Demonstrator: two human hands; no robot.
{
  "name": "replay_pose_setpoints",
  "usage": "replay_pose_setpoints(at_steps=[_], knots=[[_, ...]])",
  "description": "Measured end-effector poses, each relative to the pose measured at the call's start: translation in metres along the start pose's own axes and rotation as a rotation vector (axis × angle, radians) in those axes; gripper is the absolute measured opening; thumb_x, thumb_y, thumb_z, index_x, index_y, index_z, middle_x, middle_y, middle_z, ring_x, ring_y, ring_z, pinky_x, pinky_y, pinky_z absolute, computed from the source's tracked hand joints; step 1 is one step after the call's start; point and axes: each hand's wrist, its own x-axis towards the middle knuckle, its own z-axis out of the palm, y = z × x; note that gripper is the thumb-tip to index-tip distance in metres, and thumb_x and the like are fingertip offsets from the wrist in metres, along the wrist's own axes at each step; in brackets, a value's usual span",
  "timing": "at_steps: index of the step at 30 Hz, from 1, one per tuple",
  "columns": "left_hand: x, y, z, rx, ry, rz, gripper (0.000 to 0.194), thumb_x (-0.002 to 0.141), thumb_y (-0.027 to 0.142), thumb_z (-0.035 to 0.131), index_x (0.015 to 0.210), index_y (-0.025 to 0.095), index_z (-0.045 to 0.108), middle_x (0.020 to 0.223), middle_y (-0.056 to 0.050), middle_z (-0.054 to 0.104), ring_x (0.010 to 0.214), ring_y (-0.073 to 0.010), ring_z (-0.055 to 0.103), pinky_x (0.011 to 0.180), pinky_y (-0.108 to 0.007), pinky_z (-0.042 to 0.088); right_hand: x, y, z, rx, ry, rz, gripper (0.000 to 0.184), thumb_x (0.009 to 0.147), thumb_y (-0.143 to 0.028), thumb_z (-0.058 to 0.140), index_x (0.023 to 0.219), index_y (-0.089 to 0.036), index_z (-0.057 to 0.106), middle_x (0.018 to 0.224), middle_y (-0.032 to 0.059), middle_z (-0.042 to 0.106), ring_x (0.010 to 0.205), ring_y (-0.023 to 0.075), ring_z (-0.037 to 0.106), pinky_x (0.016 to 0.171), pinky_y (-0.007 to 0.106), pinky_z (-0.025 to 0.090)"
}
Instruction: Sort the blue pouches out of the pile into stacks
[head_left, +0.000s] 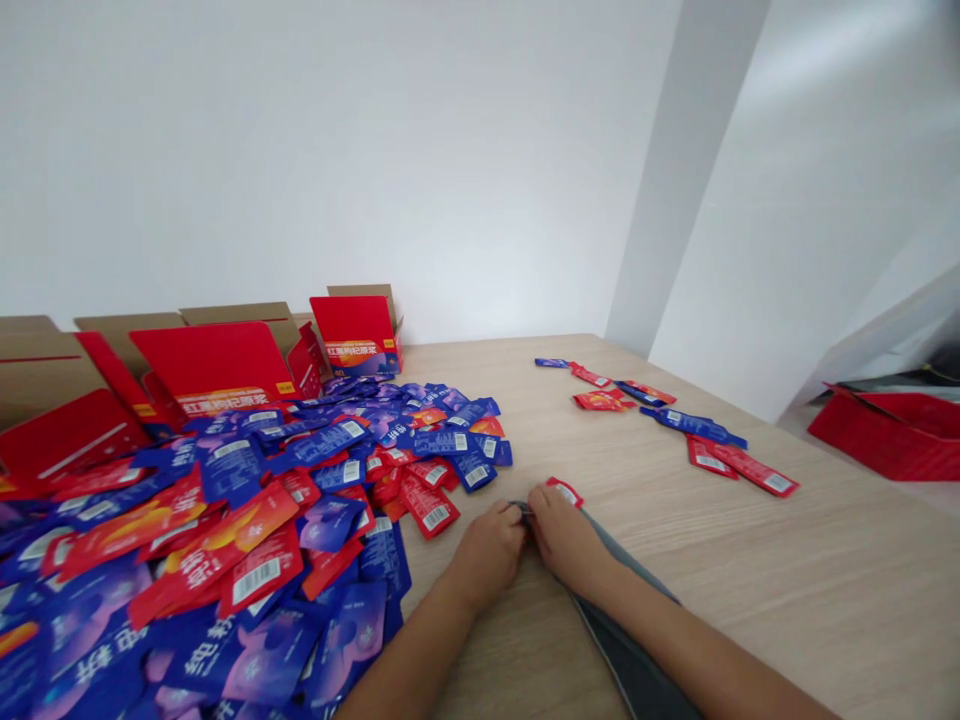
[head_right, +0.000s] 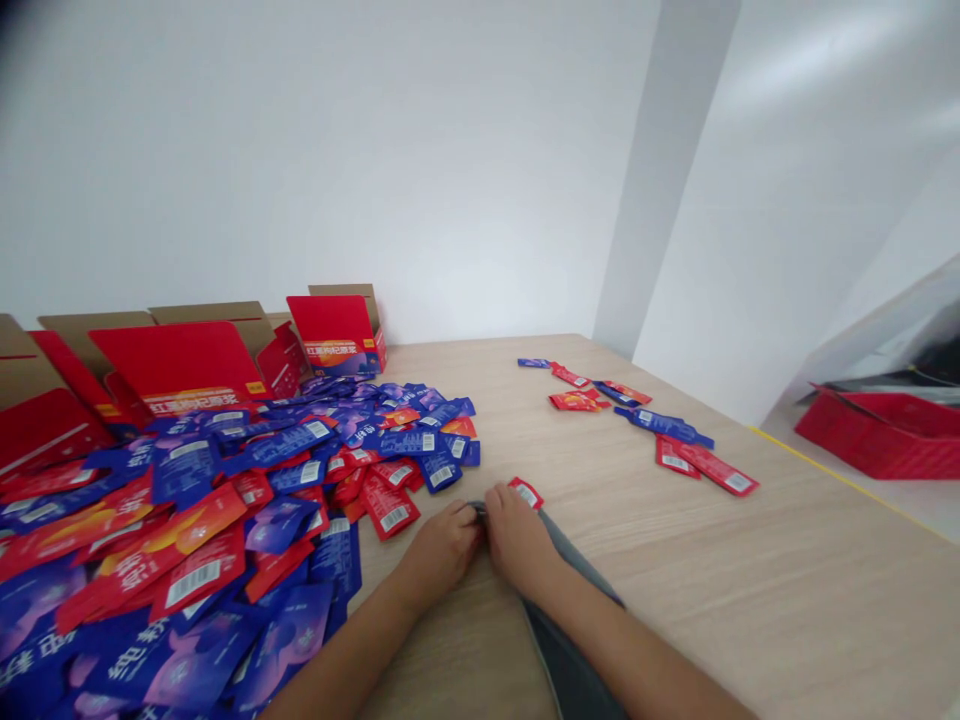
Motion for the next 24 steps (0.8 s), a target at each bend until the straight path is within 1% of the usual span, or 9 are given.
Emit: replay_pose_setpoints(at_steps=[3, 8, 12, 14, 16, 18, 21, 22, 24], knots=[[-0.001, 0.0, 0.0, -0.037, 0.01, 0.003, 0.024, 0.088, 0.013, 0.042, 0.085, 0.013, 0.066, 0.089, -0.008, 0.064, 0.089, -0.0194, 0.055, 0.078, -0.03, 0.047, 0.002, 0.005, 0.001, 0.011, 0.011, 0.026, 0.017, 0.083, -0.008, 0.041, 0.093, -0.016, 0.052, 0.096, 0.0107, 0.059, 0.091, 0.0212, 0.053, 0.082, 0.031, 0.04], [-0.004, 0.0, 0.0, -0.287, 0.13, -0.099, 0.024, 0.088, 0.018, 0.043, 0.079, 0.015, 0.065, 0.084, -0.007, 0.064, 0.086, -0.0184, 0.057, 0.082, -0.033, 0.046, 0.015, 0.051, 0.001, 0.125, 0.057, 0.339, 0.008, 0.082, -0.015, 0.041, 0.081, -0.018, 0.048, 0.086, 0.0096, 0.059, 0.084, 0.0209, 0.055, 0.076, 0.03, 0.041], [0.001, -0.002, 0.004, -0.821, 0.19, -0.547, 0.021, 0.087, 0.025, 0.04, 0.081, 0.015, 0.058, 0.069, -0.002, 0.062, 0.057, -0.0135, 0.056, 0.056, -0.027, 0.048, 0.011, 0.074, -0.003, 0.398, 0.3, 0.484, 0.01, 0.085, -0.028, 0.037, 0.078, -0.022, 0.043, 0.077, 0.0051, 0.057, 0.075, 0.0209, 0.055, 0.07, 0.032, 0.043], [0.006, -0.002, 0.005, -1.123, 0.133, -0.766, 0.019, 0.086, 0.028, 0.039, 0.091, 0.015, 0.051, 0.057, 0.002, 0.059, 0.041, -0.011, 0.049, 0.041, -0.023, 0.042, 0.005, 0.07, -0.009, 0.5, 0.441, 0.469, 0.014, 0.086, -0.033, 0.035, 0.082, -0.022, 0.043, 0.077, 0.0045, 0.056, 0.074, 0.0212, 0.054, 0.07, 0.033, 0.044], [0.01, 0.0, 0.006, -1.307, 0.044, -0.848, 0.02, 0.084, 0.027, 0.041, 0.099, 0.015, 0.045, 0.051, 0.004, 0.058, 0.036, -0.0108, 0.047, 0.037, -0.02, 0.039, -0.001, 0.055, -0.015, 0.534, 0.5, 0.41, 0.017, 0.088, -0.035, 0.034, 0.085, -0.022, 0.045, 0.078, 0.005, 0.056, 0.075, 0.0209, 0.054, 0.071, 0.034, 0.045], [0.012, 0.003, 0.005, -1.356, -0.047, -0.851, 0.02, 0.082, 0.023, 0.042, 0.1, 0.014, 0.045, 0.047, 0.003, 0.059, 0.035, -0.0111, 0.048, 0.035, -0.019, 0.039, -0.006, 0.035, -0.017, 0.523, 0.462, 0.28, 0.017, 0.089, -0.032, 0.034, 0.088, -0.021, 0.047, 0.082, 0.0065, 0.057, 0.078, 0.0202, 0.054, 0.073, 0.034, 0.045], [0.013, 0.007, 0.004, -1.304, -0.105, -0.807, 0.015, 0.081, 0.018, 0.039, 0.089, 0.013, 0.051, 0.042, 0.004, 0.055, 0.031, -0.0097, 0.046, 0.033, -0.018, 0.036, -0.008, 0.007, -0.013, 0.424, 0.262, 0.006, 0.017, 0.089, -0.022, 0.035, 0.09, -0.019, 0.052, 0.087, 0.0084, 0.059, 0.083, 0.0203, 0.054, 0.076, 0.034, 0.045], [0.013, 0.007, 0.004, -1.285, -0.119, -0.79, 0.015, 0.08, 0.017, 0.039, 0.085, 0.013, 0.052, 0.04, 0.005, 0.053, 0.03, -0.0091, 0.045, 0.032, -0.017, 0.034, -0.006, 0.002, -0.01, 0.366, 0.182, -0.036, 0.017, 0.088, -0.019, 0.036, 0.089, -0.018, 0.053, 0.088, 0.0088, 0.059, 0.084, 0.0206, 0.054, 0.076, 0.034, 0.045], [0.014, 0.007, 0.003, -1.265, -0.145, -0.776, 0.012, 0.08, 0.019, 0.041, 0.08, 0.014, 0.052, 0.039, 0.005, 0.052, 0.028, -0.0081, 0.042, 0.031, -0.016, 0.032, 0.001, 0.001, -0.006, 0.235, 0.07, 0.004, 0.017, 0.087, -0.014, 0.037, 0.088, -0.017, 0.054, 0.089, 0.0099, 0.06, 0.085, 0.0212, 0.055, 0.077, 0.034, 0.045]])
